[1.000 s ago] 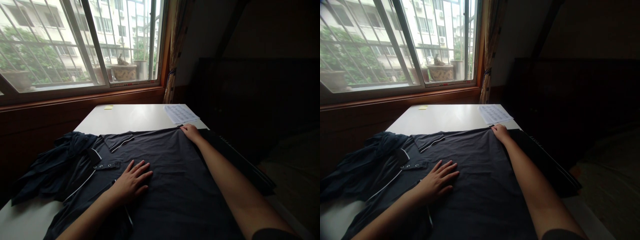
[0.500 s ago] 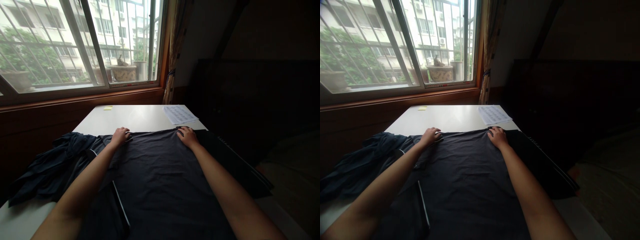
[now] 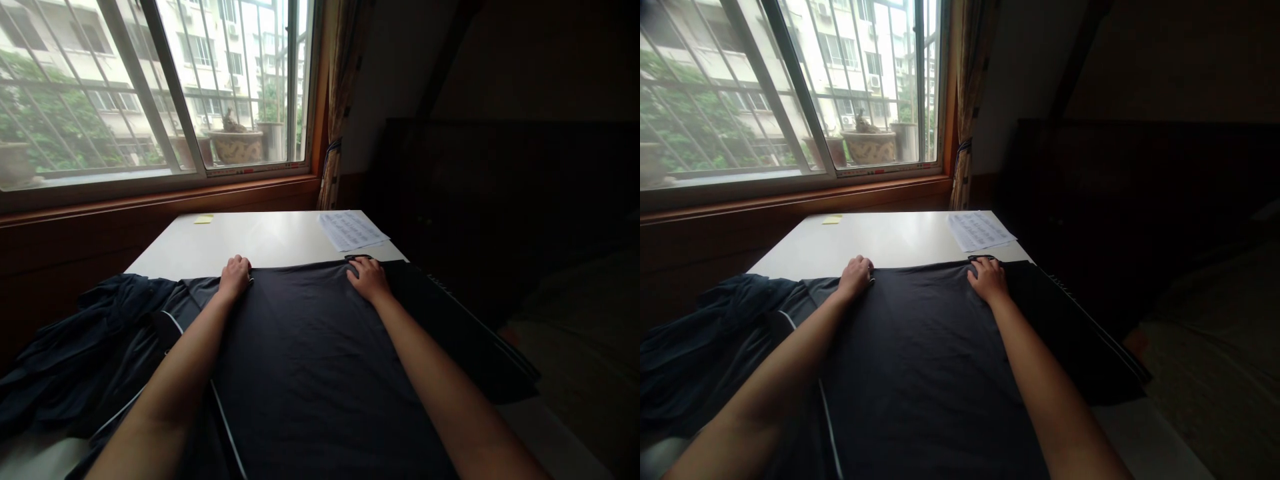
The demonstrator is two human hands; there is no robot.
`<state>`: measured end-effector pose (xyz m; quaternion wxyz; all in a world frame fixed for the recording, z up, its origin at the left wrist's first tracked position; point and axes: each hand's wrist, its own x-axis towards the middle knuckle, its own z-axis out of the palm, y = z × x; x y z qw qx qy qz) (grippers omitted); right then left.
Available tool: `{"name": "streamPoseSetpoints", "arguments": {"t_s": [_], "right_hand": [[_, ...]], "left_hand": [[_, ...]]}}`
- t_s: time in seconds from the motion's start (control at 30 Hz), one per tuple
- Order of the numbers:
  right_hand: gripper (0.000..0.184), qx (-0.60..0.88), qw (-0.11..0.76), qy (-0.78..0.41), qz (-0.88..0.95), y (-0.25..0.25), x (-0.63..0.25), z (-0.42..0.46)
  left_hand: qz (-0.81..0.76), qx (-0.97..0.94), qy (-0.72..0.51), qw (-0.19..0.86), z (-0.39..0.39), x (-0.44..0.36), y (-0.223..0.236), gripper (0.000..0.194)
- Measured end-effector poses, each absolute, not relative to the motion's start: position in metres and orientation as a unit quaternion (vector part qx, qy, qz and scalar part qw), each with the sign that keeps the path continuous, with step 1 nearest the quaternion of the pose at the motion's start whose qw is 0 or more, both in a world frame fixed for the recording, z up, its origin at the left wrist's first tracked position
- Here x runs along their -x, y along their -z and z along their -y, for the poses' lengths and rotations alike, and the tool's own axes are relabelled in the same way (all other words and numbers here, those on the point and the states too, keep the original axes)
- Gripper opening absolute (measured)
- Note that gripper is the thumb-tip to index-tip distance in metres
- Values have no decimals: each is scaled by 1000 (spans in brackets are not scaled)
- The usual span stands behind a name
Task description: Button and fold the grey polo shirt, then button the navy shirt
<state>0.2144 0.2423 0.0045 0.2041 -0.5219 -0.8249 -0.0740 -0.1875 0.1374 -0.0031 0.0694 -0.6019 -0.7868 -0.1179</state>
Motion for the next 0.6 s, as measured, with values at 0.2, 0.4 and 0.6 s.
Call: {"name": "streamPoseSetpoints", "arguments": {"t_s": [0.2,0.4,0.6], "right_hand": [[41,540,199,75,814,-4,-212,-239],[44,552,194,59,809,-2,-211,-240],[51,564,192,47,802,1,-211,-243]], "left_hand": [[801,584,110,78,-137,183,3,25],[797,584,122,93,-135,173,-4,30],[734,653,152,110,-138,134,-13,42]]}}
